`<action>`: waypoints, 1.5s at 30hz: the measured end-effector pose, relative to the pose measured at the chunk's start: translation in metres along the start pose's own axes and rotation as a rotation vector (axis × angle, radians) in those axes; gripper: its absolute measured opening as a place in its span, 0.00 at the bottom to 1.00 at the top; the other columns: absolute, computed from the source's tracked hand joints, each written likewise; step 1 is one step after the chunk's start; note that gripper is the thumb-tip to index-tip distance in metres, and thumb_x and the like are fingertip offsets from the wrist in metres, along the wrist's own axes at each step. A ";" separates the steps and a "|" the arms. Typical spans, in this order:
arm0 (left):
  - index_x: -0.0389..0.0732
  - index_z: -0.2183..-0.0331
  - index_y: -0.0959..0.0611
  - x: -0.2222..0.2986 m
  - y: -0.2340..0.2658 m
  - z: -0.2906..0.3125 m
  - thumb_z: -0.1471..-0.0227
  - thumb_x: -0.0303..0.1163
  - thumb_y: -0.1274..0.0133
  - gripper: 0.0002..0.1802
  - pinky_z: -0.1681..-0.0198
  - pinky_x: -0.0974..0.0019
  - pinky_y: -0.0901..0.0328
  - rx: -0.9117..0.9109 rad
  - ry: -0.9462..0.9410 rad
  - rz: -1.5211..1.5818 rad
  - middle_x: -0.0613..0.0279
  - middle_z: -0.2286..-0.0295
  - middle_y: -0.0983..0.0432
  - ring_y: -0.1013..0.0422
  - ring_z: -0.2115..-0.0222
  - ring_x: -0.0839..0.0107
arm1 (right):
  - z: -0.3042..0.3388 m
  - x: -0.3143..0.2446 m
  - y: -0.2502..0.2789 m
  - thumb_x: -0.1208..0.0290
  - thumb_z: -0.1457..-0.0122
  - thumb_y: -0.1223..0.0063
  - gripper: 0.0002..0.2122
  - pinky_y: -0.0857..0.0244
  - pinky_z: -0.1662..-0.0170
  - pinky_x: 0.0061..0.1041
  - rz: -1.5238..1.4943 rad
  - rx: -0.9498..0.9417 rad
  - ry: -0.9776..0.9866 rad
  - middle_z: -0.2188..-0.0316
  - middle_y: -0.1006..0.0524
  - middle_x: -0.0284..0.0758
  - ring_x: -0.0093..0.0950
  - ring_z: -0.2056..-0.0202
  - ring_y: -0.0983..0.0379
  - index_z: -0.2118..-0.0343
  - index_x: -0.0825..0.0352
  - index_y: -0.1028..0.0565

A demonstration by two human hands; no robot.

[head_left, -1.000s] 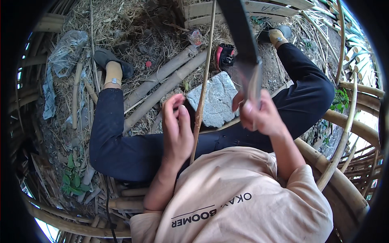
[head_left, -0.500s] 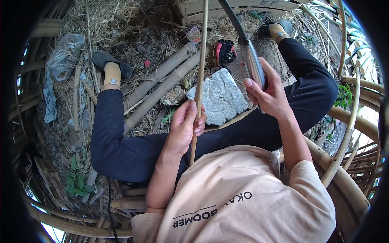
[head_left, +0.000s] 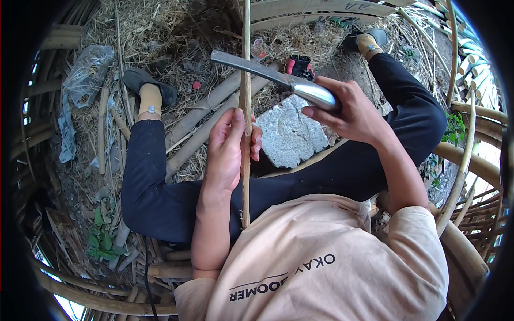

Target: The person shaves a thin bamboo stick using a knife, performing repeated downward peeling actions along the wood's surface.

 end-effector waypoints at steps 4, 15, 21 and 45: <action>0.44 0.61 0.26 -0.009 0.004 -0.005 0.31 0.44 0.58 0.15 0.81 0.78 0.44 0.000 0.039 0.086 0.70 0.80 0.36 0.41 0.83 0.85 | -0.004 0.002 0.000 0.62 0.43 0.37 0.15 0.33 0.70 0.36 0.083 -0.063 0.013 0.80 0.24 0.45 0.44 0.77 0.26 0.64 0.71 0.24; 0.42 0.64 0.25 -0.036 -0.017 -0.003 0.31 0.44 0.61 0.18 0.86 0.80 0.54 0.129 -0.029 -0.022 0.76 0.84 0.42 0.49 0.87 0.88 | -0.017 0.024 -0.001 0.68 0.54 0.38 0.07 0.28 0.67 0.41 0.517 -0.008 -0.061 0.82 0.23 0.45 0.46 0.74 0.23 0.77 0.67 0.22; 0.44 0.67 0.27 -0.043 -0.026 0.005 0.30 0.45 0.62 0.18 0.87 0.79 0.55 0.193 -0.056 -0.132 0.77 0.85 0.42 0.49 0.88 0.88 | -0.030 0.056 -0.006 0.72 0.58 0.42 0.04 0.27 0.69 0.42 0.626 0.066 -0.022 0.82 0.23 0.46 0.47 0.76 0.22 0.78 0.65 0.20; 0.39 0.58 0.25 -0.040 -0.005 0.009 0.29 0.47 0.67 0.23 0.83 0.79 0.47 -0.068 0.113 0.157 0.70 0.81 0.36 0.46 0.86 0.86 | -0.039 0.052 0.002 0.73 0.55 0.41 0.06 0.29 0.64 0.41 0.398 0.159 0.013 0.79 0.22 0.45 0.47 0.73 0.23 0.72 0.65 0.20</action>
Point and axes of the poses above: each hand's wrist, its own z-axis away from the middle knuckle, its own y-axis out of the back of the hand, x = y × z, the point moved 1 cm from there along -z, towards the middle knuckle
